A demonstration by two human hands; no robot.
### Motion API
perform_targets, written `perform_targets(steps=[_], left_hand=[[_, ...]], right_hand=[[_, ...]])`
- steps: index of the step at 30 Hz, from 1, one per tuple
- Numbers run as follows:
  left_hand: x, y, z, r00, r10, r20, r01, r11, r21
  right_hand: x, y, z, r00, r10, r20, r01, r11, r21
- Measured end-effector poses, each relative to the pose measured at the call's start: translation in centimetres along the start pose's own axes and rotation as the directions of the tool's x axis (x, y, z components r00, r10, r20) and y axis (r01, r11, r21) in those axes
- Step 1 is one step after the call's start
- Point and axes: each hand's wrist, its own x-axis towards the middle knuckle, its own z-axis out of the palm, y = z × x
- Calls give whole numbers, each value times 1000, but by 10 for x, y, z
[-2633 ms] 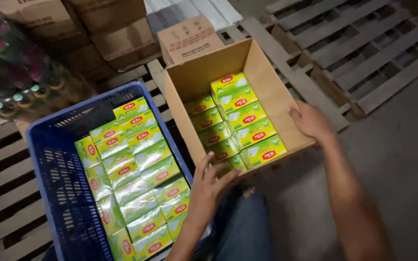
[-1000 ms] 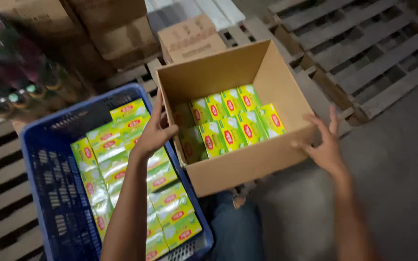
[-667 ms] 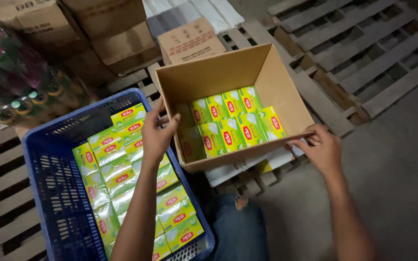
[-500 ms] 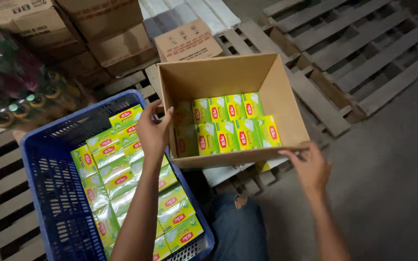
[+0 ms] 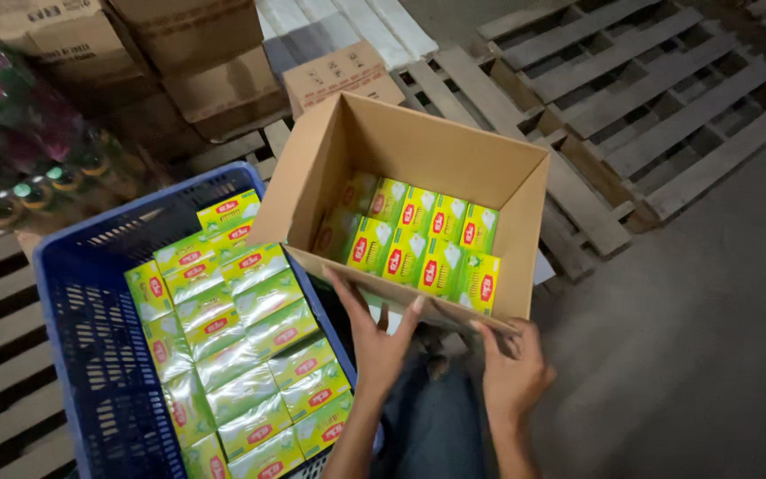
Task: The person transfers small yellow and green product boxes from a cardboard box into a blue plastic basket. They repeatedly pick up boxes from the cardboard box and place them into the basket, arranging them in rows.
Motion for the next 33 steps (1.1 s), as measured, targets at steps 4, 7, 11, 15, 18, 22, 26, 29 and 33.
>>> perform_targets(steps=[4,7,11,15,18,22,26,29,33], left_hand=[[26,-20,11,992,121,-44,-124,989,-84],[51,-24,-1,966,231,-115,-206,960,191],[95,-32,-36,924,377,-57,-361,914,185],[129,-21,-73,913,398,90,-382,911,-153],[143,-9,-103,941,303,150,-293,952,-86],[158,-7,-126,912,318,258,-302,948,-98],[159,-1,-133,872,319,370,-303,947,-104],[160,2,-134,856,324,403,-307,946,-108],[172,-10,-130,831,340,440,-322,939,-118]], right_hand=[[-4,-18,-8,1000,-13,21,10,991,136],[-16,-35,-8,991,-136,3,136,991,5],[-46,-64,5,963,-269,31,269,963,-2],[-90,-103,22,946,-272,177,260,962,90],[-110,-129,26,931,-265,253,217,955,200],[-113,-150,17,917,-185,354,136,978,160],[-70,-124,-2,723,-67,687,116,993,-25],[9,-115,-27,613,124,780,-23,990,-140],[101,-90,-43,622,277,733,5,934,-357]])
